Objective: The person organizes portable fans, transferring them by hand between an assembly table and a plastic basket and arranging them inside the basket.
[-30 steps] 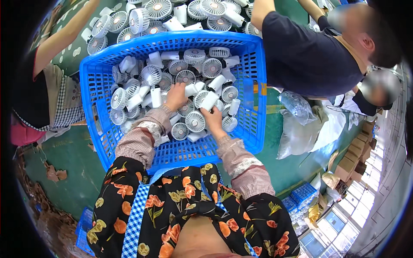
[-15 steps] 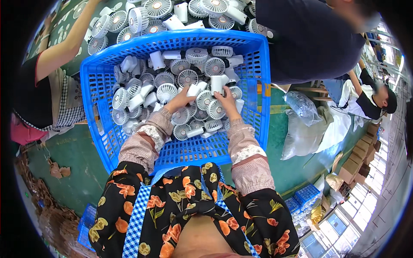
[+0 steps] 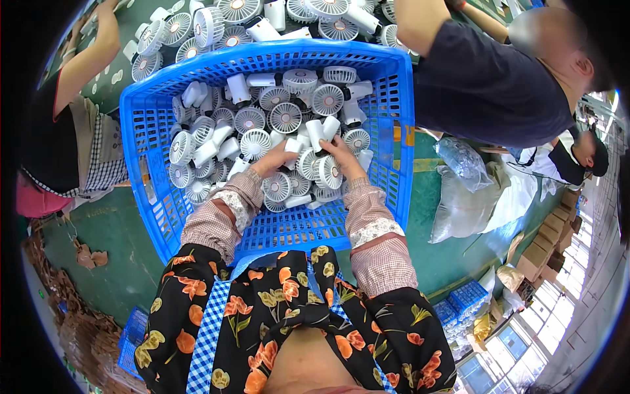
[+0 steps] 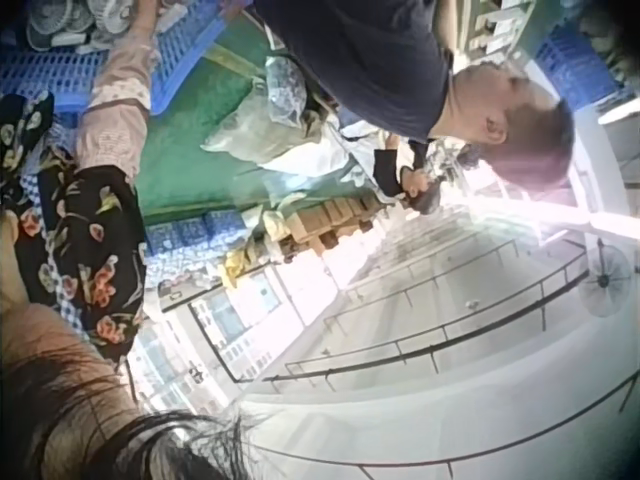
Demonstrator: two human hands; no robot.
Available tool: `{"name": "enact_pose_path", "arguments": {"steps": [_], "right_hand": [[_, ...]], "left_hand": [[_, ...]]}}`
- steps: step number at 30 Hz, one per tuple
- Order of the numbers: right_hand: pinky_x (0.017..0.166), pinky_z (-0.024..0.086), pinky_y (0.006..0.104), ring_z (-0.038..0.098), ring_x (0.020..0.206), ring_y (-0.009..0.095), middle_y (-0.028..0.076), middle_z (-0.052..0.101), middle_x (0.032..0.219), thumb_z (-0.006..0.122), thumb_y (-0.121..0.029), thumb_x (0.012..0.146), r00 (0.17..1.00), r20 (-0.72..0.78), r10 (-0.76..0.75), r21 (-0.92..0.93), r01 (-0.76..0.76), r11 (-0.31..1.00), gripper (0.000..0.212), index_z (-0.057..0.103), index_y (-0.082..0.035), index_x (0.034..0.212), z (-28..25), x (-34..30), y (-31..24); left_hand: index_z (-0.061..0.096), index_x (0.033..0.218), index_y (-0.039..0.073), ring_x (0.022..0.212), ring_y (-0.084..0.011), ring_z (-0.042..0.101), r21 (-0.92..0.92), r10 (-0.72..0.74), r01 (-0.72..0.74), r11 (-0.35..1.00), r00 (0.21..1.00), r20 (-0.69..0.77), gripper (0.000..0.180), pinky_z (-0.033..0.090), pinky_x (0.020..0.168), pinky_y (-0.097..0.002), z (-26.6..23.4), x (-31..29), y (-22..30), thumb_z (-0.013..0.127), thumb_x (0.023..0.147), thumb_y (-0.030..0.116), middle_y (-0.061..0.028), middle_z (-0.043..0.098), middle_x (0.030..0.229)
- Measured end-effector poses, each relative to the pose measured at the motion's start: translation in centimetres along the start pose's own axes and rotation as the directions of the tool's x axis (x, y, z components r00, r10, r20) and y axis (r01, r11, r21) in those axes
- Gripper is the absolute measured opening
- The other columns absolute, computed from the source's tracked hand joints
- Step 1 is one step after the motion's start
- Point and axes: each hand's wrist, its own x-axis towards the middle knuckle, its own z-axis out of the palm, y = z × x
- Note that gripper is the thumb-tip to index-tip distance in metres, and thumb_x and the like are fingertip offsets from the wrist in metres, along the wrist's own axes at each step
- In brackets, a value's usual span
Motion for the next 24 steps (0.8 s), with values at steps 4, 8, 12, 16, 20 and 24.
{"name": "enact_pose_path", "arguments": {"steps": [4,8,12,16,20,24], "right_hand": [[0.084,0.044,0.0338,0.052,0.104,0.026,0.018,0.048,0.119,0.074,-0.030,0.067,0.995,0.025,-0.098,-0.245,0.101,0.964,0.084,0.028,0.000,0.130,-0.1,-0.1,0.7],[0.084,0.043,0.0323,0.053,0.101,0.023,0.016,0.053,0.113,0.071,-0.028,0.070,0.995,0.093,-0.021,-0.342,0.051,0.938,0.089,0.018,-0.007,0.138,2.3,-1.2,-0.4],[0.085,0.043,0.0314,0.052,0.102,0.022,0.016,0.052,0.114,0.067,-0.030,0.073,0.983,0.181,-0.042,-0.357,0.105,0.928,0.083,0.020,-0.007,0.137,3.4,-2.8,-2.7],[0.093,0.037,0.0317,0.044,0.114,0.024,0.016,0.041,0.128,0.066,-0.025,0.074,0.948,0.313,-0.049,-0.364,0.168,0.916,0.086,0.013,-0.005,0.139,5.0,-4.1,-3.5],[0.091,0.039,0.0320,0.046,0.112,0.024,0.017,0.043,0.125,0.067,-0.028,0.071,0.941,0.335,-0.051,-0.432,0.202,0.879,0.090,0.013,-0.002,0.137,6.8,-5.5,-5.9],[0.094,0.036,0.0348,0.047,0.111,0.028,0.019,0.045,0.122,0.070,-0.034,0.066,0.913,0.356,-0.198,-0.525,0.371,0.766,0.096,0.013,-0.002,0.137,8.3,-6.9,-9.6]], "left_hand": [[0.036,0.126,0.007,0.104,-0.0175,0.051,-0.212,-0.068,0.074,0.974,0.997,0.033,0.052,0.044,0.087,-0.0321,0.3,-0.8,-0.5,0.059,0.081,0.013,-0.0066,0.050,0.117],[0.033,0.129,0.006,0.105,-0.0180,0.052,-0.224,-0.068,0.076,0.971,0.997,0.045,0.058,0.044,0.089,-0.0328,-0.4,-1.5,-0.4,0.061,0.079,0.014,-0.0076,0.049,0.119],[0.039,0.126,0.006,0.106,-0.0165,0.052,-0.274,-0.023,0.045,0.961,0.996,0.081,0.055,0.042,0.090,-0.0323,0.3,-2.6,0.2,0.064,0.078,0.015,-0.0048,0.051,0.118],[0.036,0.130,0.008,0.107,-0.0171,0.051,-0.419,0.136,-0.097,0.903,0.988,0.066,0.060,0.041,0.093,-0.0326,0.3,-4.2,-1.5,0.061,0.075,0.009,-0.0039,0.050,0.120],[0.030,0.133,0.011,0.109,-0.0177,0.050,-0.485,0.177,-0.127,0.865,0.982,0.058,0.067,0.040,0.095,-0.0346,0.6,-6.3,0.4,0.063,0.075,0.010,-0.0036,0.050,0.121],[0.028,0.135,0.011,0.111,-0.0185,0.048,-0.455,0.201,-0.182,0.872,0.979,-0.007,0.069,0.038,0.096,-0.0350,1.9,-7.5,4.0,0.062,0.075,0.009,-0.0039,0.048,0.122]]}}
